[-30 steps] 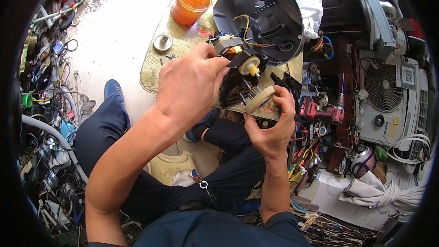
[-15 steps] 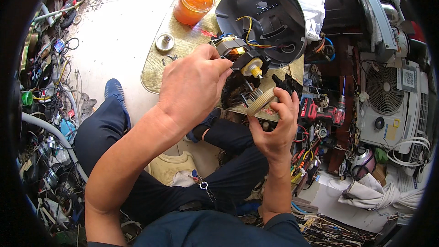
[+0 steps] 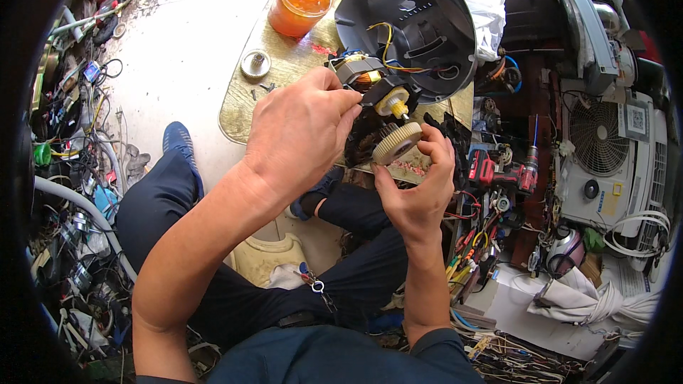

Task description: The person applies orange grease to a small white plastic gear using a screwdriver, then installs the gear onto a motor shaft and attaches a larger beige gear to the assembly.

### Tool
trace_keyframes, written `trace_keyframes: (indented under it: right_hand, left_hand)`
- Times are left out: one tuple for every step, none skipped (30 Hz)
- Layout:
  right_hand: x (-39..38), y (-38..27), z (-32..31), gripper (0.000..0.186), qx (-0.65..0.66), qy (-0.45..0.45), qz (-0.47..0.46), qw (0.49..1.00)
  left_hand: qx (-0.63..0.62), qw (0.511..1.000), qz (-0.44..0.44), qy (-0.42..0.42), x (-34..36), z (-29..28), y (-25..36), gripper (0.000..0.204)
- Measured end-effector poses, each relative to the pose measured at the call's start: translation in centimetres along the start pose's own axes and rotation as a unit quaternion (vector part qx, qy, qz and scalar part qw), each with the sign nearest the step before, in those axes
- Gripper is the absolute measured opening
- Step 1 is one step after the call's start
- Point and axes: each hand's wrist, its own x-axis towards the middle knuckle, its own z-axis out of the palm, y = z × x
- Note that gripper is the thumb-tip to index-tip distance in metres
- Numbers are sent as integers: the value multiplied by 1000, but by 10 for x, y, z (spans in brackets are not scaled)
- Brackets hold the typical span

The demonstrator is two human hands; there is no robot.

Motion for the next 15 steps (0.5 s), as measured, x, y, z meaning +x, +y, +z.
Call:
trace_keyframes:
  right_hand:
    - [1,-1,3,74,-4,1,3,1000]
    - [2,-1,5,74,-8,2,6,1000]
    - [3,-2,6,74,-5,4,8,1000]
    - [4,-4,6,74,-1,6,11,1000]
    - [5,-5,7,74,2,8,14,1000]
    - [5,-4,8,75,2,4,14,1000]
    - [4,-3,7,76,0,1,14,1000]
    - [3,-2,7,77,-1,-1,14,1000]
    - [3,-2,7,77,2,-1,11,1000]
    - [3,-1,8,76,4,-1,8,1000]
    - [4,-1,8,76,7,0,5,1000]
    - [4,-2,8,75,7,3,5,1000]
    - [4,-3,8,74,7,6,6,1000]
    - [4,-4,9,73,7,8,7,1000]
    - [4,-3,9,73,10,9,7,1000]
  left_hand:
    - [-1,1000,2,2,0,1,-1,15]
    - [-3,1000,5,5,0,1,-2,15]
    - [-1,1000,4,2,0,1,-2,15]
    - [0,1000,4,0,0,1,-1,15]
    - [2,1000,3,-3,1,1,-1,15]
    - [2,1000,1,-4,1,0,-1,15]
    - [1,1000,1,-5,1,0,-1,15]
    - [0,1000,0,-6,2,0,-1,15]
    - [1,1000,0,-5,2,0,-1,15]
    - [2,1000,-1,-4,2,0,-1,15]
    - [3,1000,-1,-3,2,0,-1,15]
    - [4,1000,-1,-2,2,0,-1,15]
    - [6,1000,-1,-2,2,1,-2,14]
    - [7,1000,-1,-2,2,2,-2,14]
    - [9,1000,-5,-7,2,1,-1,14]
